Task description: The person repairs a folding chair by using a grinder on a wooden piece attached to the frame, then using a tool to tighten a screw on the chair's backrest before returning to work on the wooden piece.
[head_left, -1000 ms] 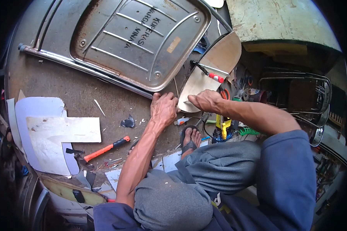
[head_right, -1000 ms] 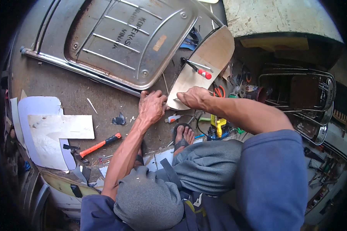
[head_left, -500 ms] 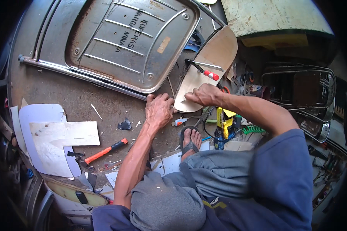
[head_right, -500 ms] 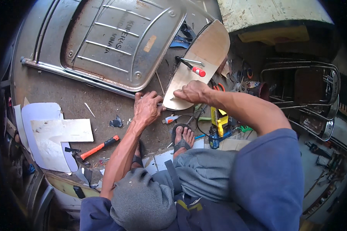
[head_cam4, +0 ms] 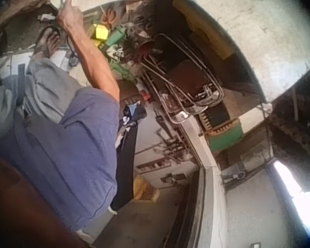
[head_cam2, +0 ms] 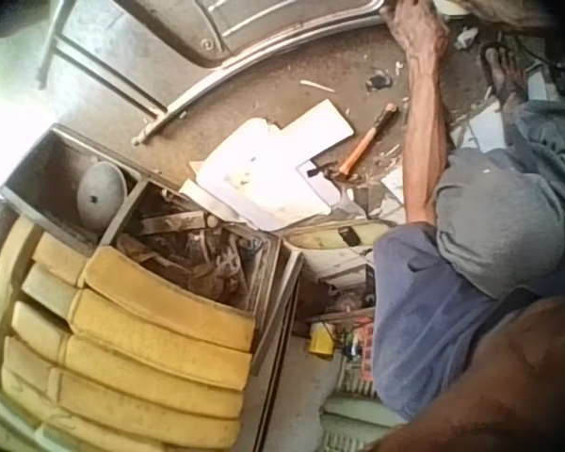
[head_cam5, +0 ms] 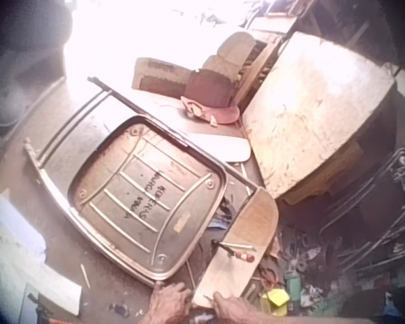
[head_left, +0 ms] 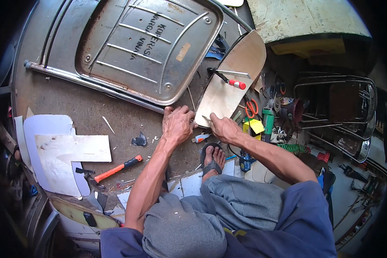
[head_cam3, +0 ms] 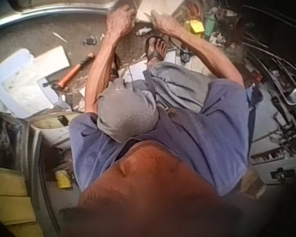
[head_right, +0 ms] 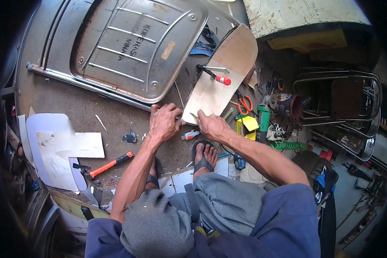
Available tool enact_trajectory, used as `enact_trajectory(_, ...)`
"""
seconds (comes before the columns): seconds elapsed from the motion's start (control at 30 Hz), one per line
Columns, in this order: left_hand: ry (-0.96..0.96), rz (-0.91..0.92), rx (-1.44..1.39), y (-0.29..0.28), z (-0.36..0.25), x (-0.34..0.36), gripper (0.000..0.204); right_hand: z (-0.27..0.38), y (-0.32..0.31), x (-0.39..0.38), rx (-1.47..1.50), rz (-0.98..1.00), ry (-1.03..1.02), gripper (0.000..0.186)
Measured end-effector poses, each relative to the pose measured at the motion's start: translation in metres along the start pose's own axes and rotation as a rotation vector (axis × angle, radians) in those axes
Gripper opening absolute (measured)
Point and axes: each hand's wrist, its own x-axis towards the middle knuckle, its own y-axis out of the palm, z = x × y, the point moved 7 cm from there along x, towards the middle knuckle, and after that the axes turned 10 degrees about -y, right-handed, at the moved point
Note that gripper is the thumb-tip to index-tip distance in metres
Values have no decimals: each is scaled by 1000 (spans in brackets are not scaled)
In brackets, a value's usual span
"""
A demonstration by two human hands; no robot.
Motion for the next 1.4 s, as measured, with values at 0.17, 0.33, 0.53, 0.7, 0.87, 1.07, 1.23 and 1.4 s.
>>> enact_trajectory(0.17,2,-11,2,0,2,-2,32,10,-29,1,-300,-63,-184,20)
enact_trajectory(0.33,-16,33,19,-2,2,0,35,32,-63,5,-374,90,-258,18)
enact_trajectory(0.53,-6,24,15,-2,0,-2,34,10,-47,6,-413,97,-240,19)
enact_trajectory(0.7,-11,11,4,-3,2,-4,33,6,-39,10,-395,33,-294,19)
enact_trajectory(0.87,-12,19,23,-2,2,-2,33,12,-41,19,-503,242,-273,16)
enact_trajectory(1.07,-19,24,13,0,1,-2,32,23,-46,50,-657,397,-362,20)
enact_trajectory(1.23,-3,6,7,3,5,-1,33,20,-40,39,-524,355,-294,20)
enact_trajectory(1.4,1,19,-8,3,2,0,34,15,-41,37,-607,372,-336,16)
